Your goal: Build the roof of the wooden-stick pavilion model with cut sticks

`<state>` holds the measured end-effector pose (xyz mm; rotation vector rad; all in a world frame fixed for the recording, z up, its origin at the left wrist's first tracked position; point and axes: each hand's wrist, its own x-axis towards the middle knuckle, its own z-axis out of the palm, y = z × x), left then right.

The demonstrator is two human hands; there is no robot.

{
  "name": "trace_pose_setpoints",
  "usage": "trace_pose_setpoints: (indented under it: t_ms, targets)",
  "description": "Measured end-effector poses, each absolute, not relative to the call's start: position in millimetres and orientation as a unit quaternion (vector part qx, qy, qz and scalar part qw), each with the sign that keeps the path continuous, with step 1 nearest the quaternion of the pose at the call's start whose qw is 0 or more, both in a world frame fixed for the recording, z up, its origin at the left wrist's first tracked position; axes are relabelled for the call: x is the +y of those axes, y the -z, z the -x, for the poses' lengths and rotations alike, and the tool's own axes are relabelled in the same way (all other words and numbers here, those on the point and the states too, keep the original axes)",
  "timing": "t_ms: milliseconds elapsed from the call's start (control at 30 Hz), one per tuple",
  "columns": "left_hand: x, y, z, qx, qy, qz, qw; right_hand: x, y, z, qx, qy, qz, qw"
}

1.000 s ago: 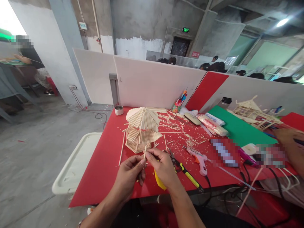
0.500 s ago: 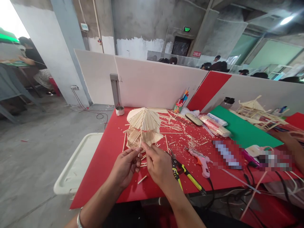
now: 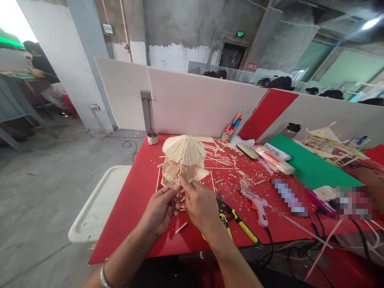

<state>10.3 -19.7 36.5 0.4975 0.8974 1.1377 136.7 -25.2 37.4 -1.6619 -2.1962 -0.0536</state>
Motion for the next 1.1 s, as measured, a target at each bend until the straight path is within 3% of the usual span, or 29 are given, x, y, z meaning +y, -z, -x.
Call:
trace_pose_setpoints:
  t_ms: [1100]
  targets:
    - [-14.2,-37.5,-10.1,0.411,-0.491,-0.219,0.736,-23.9,-42.8,-134.2,-0.774,0.017,0.601,0.199]
